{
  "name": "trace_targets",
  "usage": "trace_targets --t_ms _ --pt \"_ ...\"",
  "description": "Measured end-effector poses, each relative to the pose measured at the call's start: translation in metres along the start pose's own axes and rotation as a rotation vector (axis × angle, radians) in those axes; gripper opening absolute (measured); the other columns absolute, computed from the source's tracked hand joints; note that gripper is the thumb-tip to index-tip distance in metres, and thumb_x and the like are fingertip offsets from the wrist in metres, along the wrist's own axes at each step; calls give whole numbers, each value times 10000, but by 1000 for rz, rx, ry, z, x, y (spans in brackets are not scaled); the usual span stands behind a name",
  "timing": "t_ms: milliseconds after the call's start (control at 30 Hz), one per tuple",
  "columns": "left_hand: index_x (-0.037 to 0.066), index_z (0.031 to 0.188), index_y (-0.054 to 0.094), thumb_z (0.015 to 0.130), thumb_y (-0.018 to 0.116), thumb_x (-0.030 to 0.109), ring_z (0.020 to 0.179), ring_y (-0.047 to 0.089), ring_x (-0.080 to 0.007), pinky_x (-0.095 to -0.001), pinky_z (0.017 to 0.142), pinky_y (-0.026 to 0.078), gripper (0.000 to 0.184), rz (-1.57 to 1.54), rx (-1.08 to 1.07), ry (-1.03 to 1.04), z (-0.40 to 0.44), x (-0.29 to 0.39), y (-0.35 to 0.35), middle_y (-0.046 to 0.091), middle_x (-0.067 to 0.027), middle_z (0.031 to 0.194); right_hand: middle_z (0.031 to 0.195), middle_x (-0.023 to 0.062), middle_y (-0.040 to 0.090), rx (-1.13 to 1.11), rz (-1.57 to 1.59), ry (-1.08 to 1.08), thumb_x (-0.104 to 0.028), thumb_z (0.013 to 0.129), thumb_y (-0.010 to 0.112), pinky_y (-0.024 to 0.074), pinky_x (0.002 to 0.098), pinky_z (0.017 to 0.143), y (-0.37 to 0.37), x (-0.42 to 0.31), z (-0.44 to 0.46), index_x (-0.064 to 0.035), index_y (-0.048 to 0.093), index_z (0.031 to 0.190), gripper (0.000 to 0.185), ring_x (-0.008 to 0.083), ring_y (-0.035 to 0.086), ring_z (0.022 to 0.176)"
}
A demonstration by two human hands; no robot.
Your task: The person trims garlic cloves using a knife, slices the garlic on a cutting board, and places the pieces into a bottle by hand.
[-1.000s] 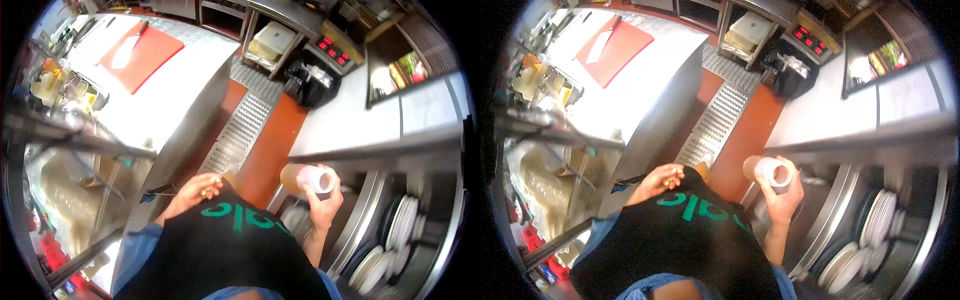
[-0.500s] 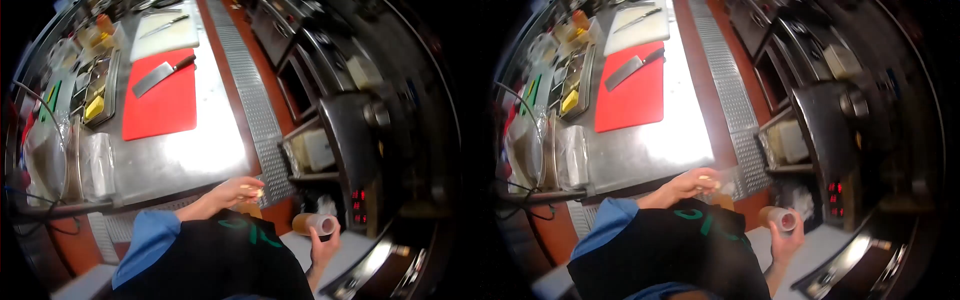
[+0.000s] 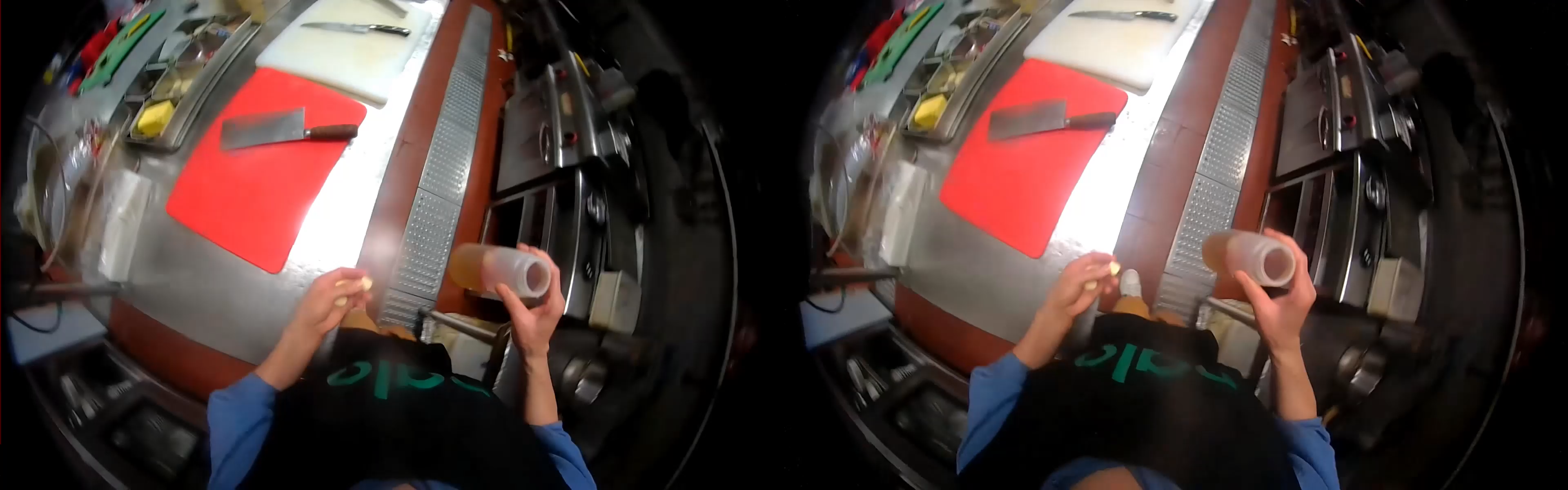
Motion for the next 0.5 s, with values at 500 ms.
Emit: trace_targets --t_ms 500 --pt "11 1071 563 841 627 54 784 618 -173 -257 643 467 243 -208 425 453 184 105 46 627 -90 964 923 142 672 -441 189 -639 -281 699 791 513 330 726 194 49 418 -19 576 1084 513 237 664 803"
Point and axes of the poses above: each hand's wrist, its own z-axis towards the middle knuckle, its own y-axis out of the palm, x = y × z, the point moved 5 cm from there along z, towards the middle knuckle
